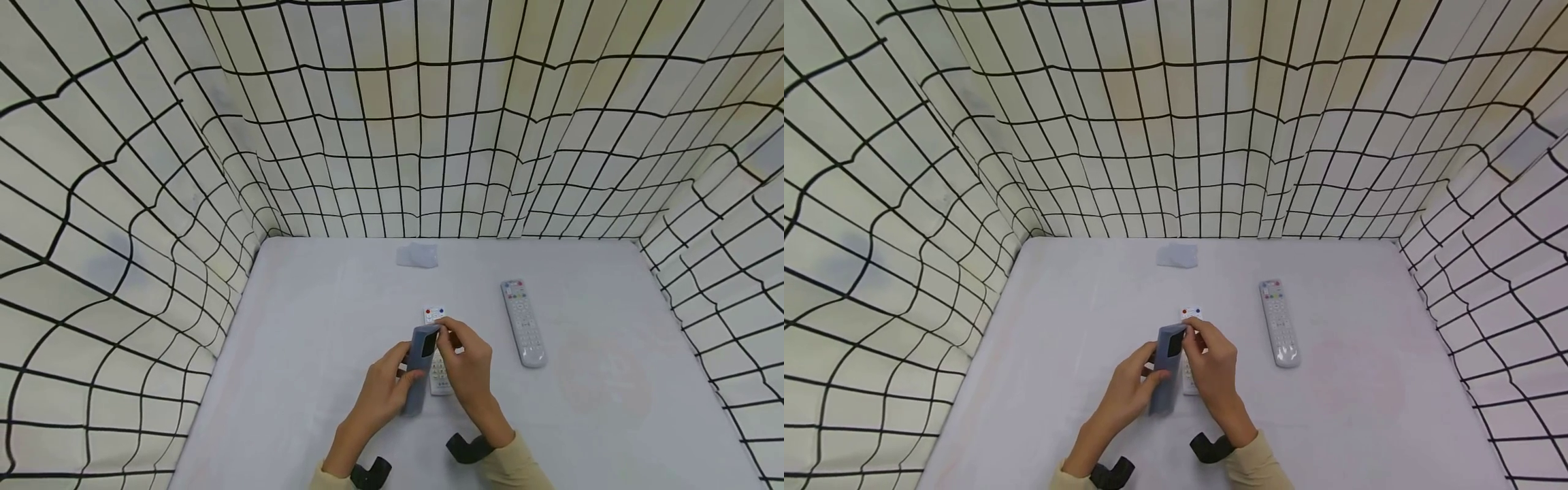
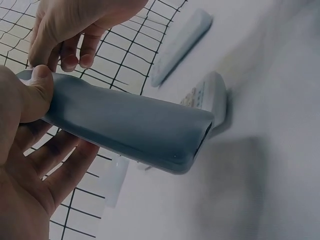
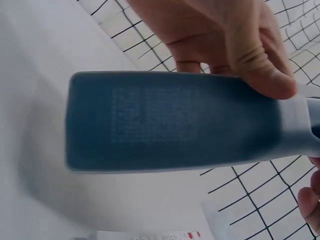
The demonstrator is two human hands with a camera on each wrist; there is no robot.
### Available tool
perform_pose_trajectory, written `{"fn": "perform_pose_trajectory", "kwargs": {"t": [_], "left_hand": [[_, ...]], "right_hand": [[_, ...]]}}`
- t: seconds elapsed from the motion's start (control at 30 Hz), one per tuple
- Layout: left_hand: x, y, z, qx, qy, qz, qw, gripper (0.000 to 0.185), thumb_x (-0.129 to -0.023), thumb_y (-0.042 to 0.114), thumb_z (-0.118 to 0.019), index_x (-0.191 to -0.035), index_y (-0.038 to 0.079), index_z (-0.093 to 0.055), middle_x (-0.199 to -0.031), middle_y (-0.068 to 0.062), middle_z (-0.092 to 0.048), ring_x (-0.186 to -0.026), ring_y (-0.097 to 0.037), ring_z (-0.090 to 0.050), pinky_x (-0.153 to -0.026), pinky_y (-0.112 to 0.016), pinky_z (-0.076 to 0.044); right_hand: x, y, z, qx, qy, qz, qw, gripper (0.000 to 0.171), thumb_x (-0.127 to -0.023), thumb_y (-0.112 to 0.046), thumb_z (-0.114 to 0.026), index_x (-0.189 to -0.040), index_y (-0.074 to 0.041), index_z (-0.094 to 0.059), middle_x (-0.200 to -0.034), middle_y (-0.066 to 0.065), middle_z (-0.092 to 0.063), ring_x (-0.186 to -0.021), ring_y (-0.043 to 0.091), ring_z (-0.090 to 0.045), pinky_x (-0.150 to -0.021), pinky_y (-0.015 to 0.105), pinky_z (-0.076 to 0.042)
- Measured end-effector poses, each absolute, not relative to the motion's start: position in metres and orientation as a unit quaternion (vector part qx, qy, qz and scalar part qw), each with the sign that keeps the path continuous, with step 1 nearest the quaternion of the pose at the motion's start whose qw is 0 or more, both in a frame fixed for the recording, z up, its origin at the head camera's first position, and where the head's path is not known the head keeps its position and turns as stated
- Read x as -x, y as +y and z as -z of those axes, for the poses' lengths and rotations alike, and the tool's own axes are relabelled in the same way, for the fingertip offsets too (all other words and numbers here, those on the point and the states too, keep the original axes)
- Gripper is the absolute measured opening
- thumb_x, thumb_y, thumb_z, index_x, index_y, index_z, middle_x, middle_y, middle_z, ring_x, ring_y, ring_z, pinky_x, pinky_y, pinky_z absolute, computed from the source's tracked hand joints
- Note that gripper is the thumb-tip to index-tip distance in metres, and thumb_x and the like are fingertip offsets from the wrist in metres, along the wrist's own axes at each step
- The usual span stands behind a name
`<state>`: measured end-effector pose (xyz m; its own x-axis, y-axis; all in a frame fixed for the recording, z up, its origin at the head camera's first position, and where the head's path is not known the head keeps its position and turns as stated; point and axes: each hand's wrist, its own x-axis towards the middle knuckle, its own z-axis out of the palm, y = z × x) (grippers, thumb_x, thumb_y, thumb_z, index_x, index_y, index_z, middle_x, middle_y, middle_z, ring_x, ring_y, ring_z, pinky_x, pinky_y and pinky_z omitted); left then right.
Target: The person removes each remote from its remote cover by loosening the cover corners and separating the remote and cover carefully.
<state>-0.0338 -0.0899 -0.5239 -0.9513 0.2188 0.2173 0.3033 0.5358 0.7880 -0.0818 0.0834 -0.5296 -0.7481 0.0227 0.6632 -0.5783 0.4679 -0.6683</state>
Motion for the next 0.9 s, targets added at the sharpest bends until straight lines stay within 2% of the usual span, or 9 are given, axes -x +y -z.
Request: {"fn": "perform_pose_trajectory", "kwargs": {"t": [0.13, 0.3, 0.43, 0.6, 0.73, 0.9], "left_hand": [[0.035, -0.092, 0.52, 0.149, -0.876, 0.458, 0.029, 0.042, -0.096, 0.023, -0.072, -0.135, 0.012, -0.061, -0.116, -0.003, -0.073, -0.1, -0.015, -0.07, -0.08, -0.029, -0.06], [0.036, -0.097, 0.516, 0.153, -0.872, 0.465, 0.0, 0.043, -0.094, 0.018, -0.074, -0.135, 0.011, -0.062, -0.113, -0.003, -0.074, -0.099, -0.014, -0.069, -0.081, -0.03, -0.06], [0.036, -0.101, 0.517, 0.156, -0.859, 0.487, -0.022, 0.044, -0.094, 0.015, -0.074, -0.135, 0.014, -0.062, -0.114, -0.001, -0.074, -0.097, -0.013, -0.068, -0.081, -0.03, -0.059], [0.036, -0.106, 0.52, 0.163, -0.837, 0.52, -0.046, 0.041, -0.095, 0.013, -0.071, -0.136, 0.016, -0.062, -0.117, -0.001, -0.074, -0.096, -0.013, -0.067, -0.081, -0.03, -0.058], [0.036, -0.113, 0.522, 0.17, -0.822, 0.54, -0.059, 0.04, -0.096, 0.011, -0.07, -0.135, 0.015, -0.061, -0.122, -0.004, -0.073, -0.1, -0.014, -0.066, -0.085, -0.031, -0.058], [0.034, -0.122, 0.525, 0.15, -0.814, 0.559, -0.055, 0.042, -0.094, 0.01, -0.069, -0.136, 0.011, -0.062, -0.122, -0.008, -0.072, -0.103, -0.015, -0.068, -0.088, -0.031, -0.058]], "right_hand": [[0.08, 0.09, 0.524, -0.166, -0.802, -0.512, 0.26, 0.018, -0.097, 0.002, -0.068, -0.109, -0.008, -0.076, -0.094, 0.006, -0.079, -0.067, 0.01, -0.067, -0.063, 0.014, -0.053], [0.08, 0.094, 0.52, -0.161, -0.802, -0.534, 0.214, 0.015, -0.099, -0.002, -0.068, -0.108, -0.01, -0.076, -0.093, 0.003, -0.079, -0.069, 0.008, -0.066, -0.063, 0.018, -0.055], [0.08, 0.095, 0.517, -0.157, -0.793, -0.563, 0.172, 0.015, -0.099, -0.003, -0.069, -0.107, -0.014, -0.077, -0.093, 0.001, -0.078, -0.069, 0.007, -0.063, -0.059, 0.022, -0.053], [0.081, 0.098, 0.517, -0.167, -0.775, -0.602, 0.097, 0.015, -0.1, -0.003, -0.067, -0.11, -0.01, -0.076, -0.09, 0.006, -0.075, -0.061, 0.005, -0.055, -0.05, 0.022, -0.047], [0.083, 0.102, 0.514, -0.176, -0.761, -0.624, 0.014, 0.016, -0.102, -0.006, -0.066, -0.114, -0.009, -0.075, -0.098, 0.011, -0.074, -0.06, 0.005, -0.054, -0.05, 0.024, -0.048], [0.091, 0.105, 0.511, -0.202, -0.711, -0.66, -0.134, 0.022, -0.106, -0.015, -0.062, -0.125, -0.009, -0.07, -0.104, 0.021, -0.068, -0.066, 0.01, -0.057, -0.059, 0.03, -0.053]]}}
